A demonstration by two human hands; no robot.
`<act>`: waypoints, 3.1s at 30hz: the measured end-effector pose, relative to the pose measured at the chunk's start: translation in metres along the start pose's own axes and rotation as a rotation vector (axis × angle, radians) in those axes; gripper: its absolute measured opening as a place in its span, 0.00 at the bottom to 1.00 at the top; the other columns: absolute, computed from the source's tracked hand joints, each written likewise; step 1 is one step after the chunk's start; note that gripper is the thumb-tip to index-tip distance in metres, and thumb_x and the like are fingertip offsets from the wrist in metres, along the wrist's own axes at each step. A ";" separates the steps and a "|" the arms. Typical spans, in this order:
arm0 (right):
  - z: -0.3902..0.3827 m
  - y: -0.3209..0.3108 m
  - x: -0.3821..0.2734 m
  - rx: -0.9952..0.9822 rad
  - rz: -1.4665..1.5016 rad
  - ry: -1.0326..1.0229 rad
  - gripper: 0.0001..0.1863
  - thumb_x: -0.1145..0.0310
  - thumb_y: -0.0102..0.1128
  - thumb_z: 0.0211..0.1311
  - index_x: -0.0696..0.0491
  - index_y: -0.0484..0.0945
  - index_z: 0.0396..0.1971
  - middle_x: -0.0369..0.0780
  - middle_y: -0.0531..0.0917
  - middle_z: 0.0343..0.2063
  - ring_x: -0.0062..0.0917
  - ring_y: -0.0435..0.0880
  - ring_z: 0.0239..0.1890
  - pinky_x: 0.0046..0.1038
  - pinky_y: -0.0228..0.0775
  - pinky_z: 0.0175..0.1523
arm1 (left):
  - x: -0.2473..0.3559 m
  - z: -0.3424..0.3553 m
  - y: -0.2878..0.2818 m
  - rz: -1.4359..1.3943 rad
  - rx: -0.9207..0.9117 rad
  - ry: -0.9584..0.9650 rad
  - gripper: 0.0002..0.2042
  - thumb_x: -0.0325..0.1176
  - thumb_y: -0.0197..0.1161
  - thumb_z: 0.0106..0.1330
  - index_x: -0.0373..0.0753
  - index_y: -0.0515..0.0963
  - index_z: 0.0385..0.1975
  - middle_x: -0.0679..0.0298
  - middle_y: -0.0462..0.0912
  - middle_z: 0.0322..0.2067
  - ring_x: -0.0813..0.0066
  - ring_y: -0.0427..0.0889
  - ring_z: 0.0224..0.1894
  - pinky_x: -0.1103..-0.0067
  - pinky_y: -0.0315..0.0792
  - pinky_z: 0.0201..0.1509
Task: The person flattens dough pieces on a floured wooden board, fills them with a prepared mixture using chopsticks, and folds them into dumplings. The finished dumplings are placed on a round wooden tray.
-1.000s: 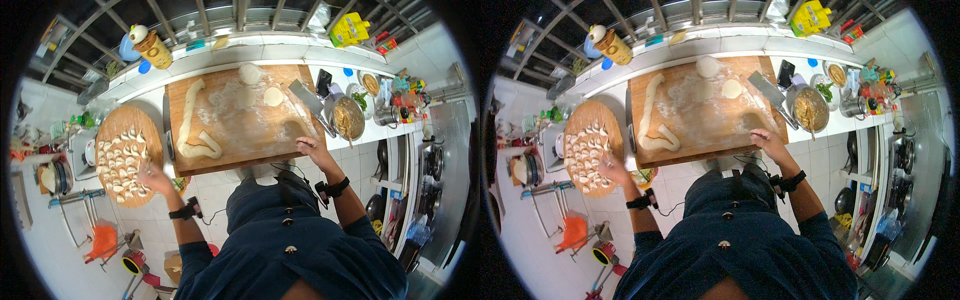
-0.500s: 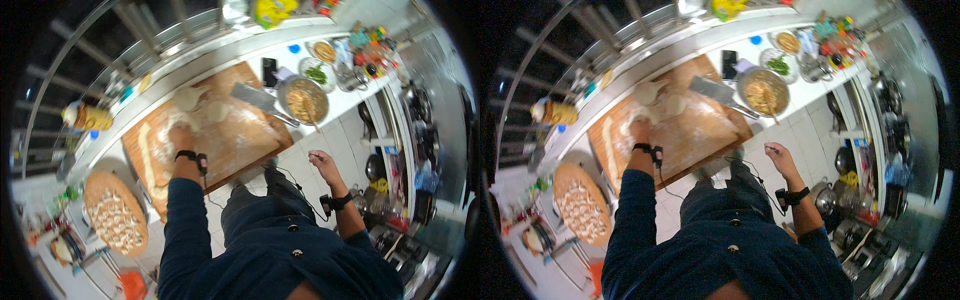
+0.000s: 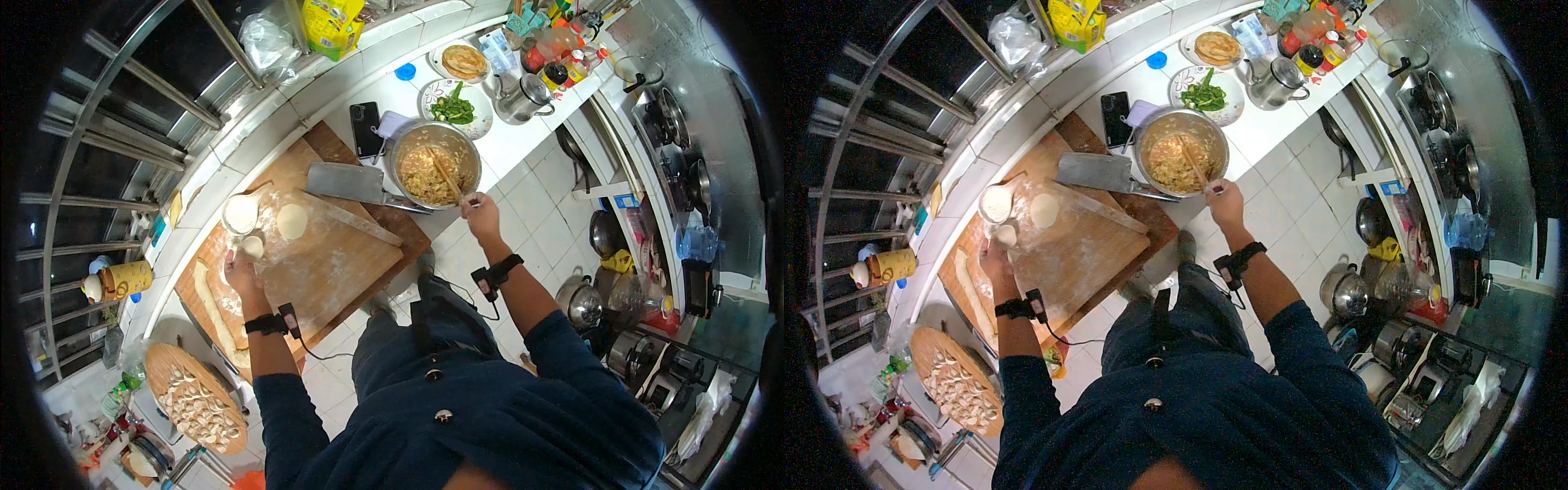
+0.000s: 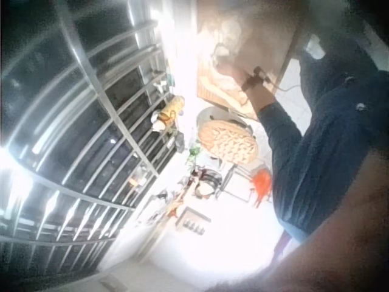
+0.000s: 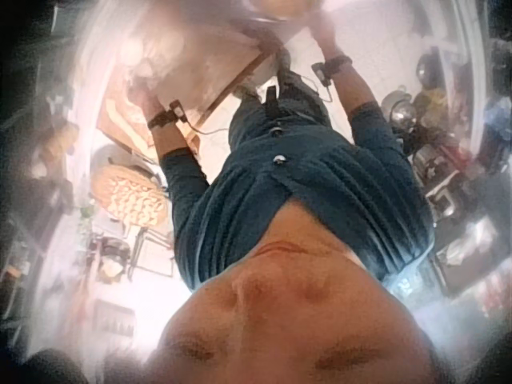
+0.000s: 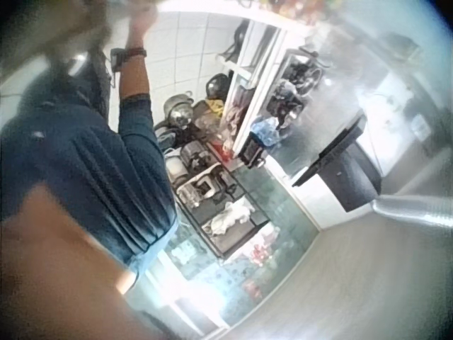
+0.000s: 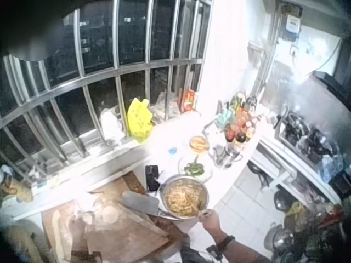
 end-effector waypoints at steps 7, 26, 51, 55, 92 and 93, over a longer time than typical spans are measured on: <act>0.036 -0.056 -0.089 0.024 -0.258 -0.400 0.06 0.73 0.61 0.54 0.59 0.79 0.30 0.37 0.78 0.22 0.18 0.76 0.25 0.21 0.68 0.33 | 0.012 -0.035 0.001 0.086 -0.087 0.115 0.13 0.27 0.53 0.66 0.29 0.69 0.48 0.55 0.75 0.47 0.67 0.76 0.48 0.77 0.71 0.55; 0.070 0.014 -0.008 -0.139 0.574 0.060 0.09 0.73 0.58 0.60 0.63 0.77 0.36 0.38 0.80 0.28 0.18 0.77 0.29 0.21 0.72 0.34 | 0.024 -0.155 0.129 -0.877 -0.402 -0.327 0.16 0.32 0.51 0.68 0.33 0.67 0.53 0.55 0.74 0.52 0.64 0.72 0.56 0.67 0.66 0.61; 0.048 -0.019 0.049 -0.103 0.924 0.451 0.10 0.72 0.58 0.59 0.63 0.74 0.36 0.43 0.79 0.33 0.29 0.82 0.35 0.23 0.80 0.39 | 0.002 -0.209 0.222 -0.559 -0.542 -0.554 0.17 0.36 0.49 0.69 0.31 0.67 0.52 0.55 0.75 0.50 0.62 0.74 0.53 0.67 0.67 0.59; 0.048 -0.022 0.056 -0.112 1.030 0.468 0.11 0.72 0.58 0.60 0.64 0.72 0.36 0.44 0.79 0.34 0.29 0.81 0.34 0.23 0.80 0.39 | -0.018 -0.214 0.242 -0.518 -0.518 -0.610 0.18 0.37 0.50 0.69 0.30 0.66 0.52 0.53 0.75 0.49 0.61 0.75 0.51 0.67 0.70 0.56; 0.027 -0.032 -0.029 -0.249 0.013 -0.735 0.12 0.83 0.58 0.50 0.57 0.79 0.36 0.45 0.80 0.40 0.35 0.78 0.47 0.30 0.71 0.52 | 0.011 -0.234 0.302 -0.677 -0.732 -0.732 0.20 0.42 0.38 0.72 0.34 0.65 0.54 0.55 0.73 0.51 0.60 0.73 0.53 0.66 0.70 0.56; 0.028 -0.025 -0.023 -0.297 -0.093 -0.819 0.13 0.83 0.57 0.48 0.57 0.79 0.36 0.45 0.80 0.41 0.37 0.78 0.47 0.30 0.71 0.52 | 0.017 -0.234 0.297 -0.677 -0.726 -0.743 0.20 0.42 0.39 0.72 0.34 0.66 0.54 0.55 0.73 0.52 0.60 0.73 0.53 0.66 0.70 0.56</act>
Point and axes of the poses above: each hand's wrist, its own z-axis towards the middle knuckle, its own y-axis out of the palm, x = y × z, the point moved 4 cm from there along z, towards the middle knuckle
